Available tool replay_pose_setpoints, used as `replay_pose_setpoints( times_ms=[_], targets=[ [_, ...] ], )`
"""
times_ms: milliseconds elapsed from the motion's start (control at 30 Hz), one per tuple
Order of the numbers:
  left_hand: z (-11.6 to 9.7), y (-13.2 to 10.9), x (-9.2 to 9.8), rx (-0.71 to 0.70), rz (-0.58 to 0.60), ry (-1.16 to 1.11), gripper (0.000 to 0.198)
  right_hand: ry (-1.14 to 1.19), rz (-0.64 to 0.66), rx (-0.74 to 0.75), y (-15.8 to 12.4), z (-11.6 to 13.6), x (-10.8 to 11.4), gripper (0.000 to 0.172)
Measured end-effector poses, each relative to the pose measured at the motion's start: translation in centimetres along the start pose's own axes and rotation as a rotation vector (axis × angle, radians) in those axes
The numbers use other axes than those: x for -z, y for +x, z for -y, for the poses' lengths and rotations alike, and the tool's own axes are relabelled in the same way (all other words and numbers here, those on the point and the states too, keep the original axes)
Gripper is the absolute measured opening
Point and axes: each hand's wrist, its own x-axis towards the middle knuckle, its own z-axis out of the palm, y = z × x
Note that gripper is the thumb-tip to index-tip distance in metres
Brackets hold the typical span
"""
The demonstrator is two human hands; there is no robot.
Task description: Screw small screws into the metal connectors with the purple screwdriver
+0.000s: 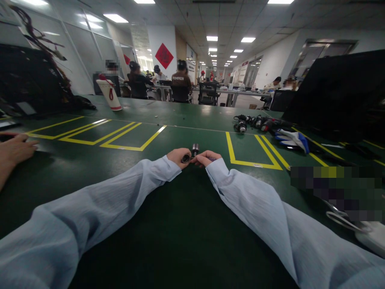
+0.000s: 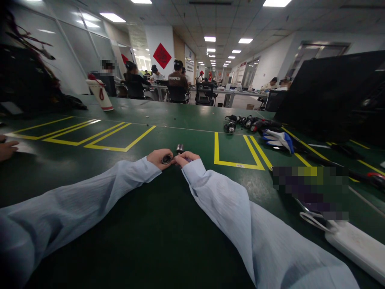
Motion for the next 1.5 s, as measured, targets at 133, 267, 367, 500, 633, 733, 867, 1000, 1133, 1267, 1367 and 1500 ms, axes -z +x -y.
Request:
replay_pose_setpoints(
  times_ms=[133,267,367,500,633,733,867,1000,1133,1267,1367,1500],
  targets=[
    [-0.1,0.0,0.1,-0.02,0.014,0.028,0.008,-0.117,-0.038,0.092,-0.5,0.4,-0.3,0.016],
    [-0.3,0.0,0.2,-0.012,0.028,0.071,0.008,-0.28,-0.051,0.205,-0.9,0.5,-0.5,0.014],
    [-0.3,0.0,0.3,-0.015,0.026,0.087,0.009,-0.207,0.003,0.168,-0.5,0.1,-0.1,0.015],
    [-0.3,0.0,0.4,-0.032,0.023,0.102,0.01,-0.029,0.054,0.038,0.1,-0.4,0.2,0.017],
    [-0.1,0.2,0.5,-0.017,0.039,0.119,0.01,0.08,0.057,-0.033,0.1,0.0,0.1,0.015],
    [-0.2,0.1,0.5,-0.01,0.02,0.119,0.01,0.093,0.061,-0.032,0.0,0.2,0.1,0.013],
    [-0.4,-0.1,0.5,-0.05,-0.026,0.14,0.007,0.034,0.059,-0.007,0.0,0.1,0.1,0.012],
    [-0.3,-0.1,0.5,-0.074,-0.046,0.094,0.006,0.063,0.074,-0.001,0.0,0.2,0.2,0.014],
    [-0.1,0.0,0.5,-0.048,-0.104,-0.014,0.006,0.137,0.08,-0.034,-0.1,0.4,0.3,0.014],
    [-0.1,0.0,0.3,-0.034,-0.119,-0.023,0.007,0.096,0.053,-0.001,-0.2,0.3,0.1,0.014],
    [-0.1,0.0,0.3,-0.053,-0.105,0.02,0.005,0.036,0.036,0.028,-0.2,0.0,0.0,0.014],
    [-0.1,-0.1,0.3,-0.079,-0.102,0.028,0.005,0.101,0.077,-0.007,-0.1,-0.2,-0.1,0.014]
  ],
)
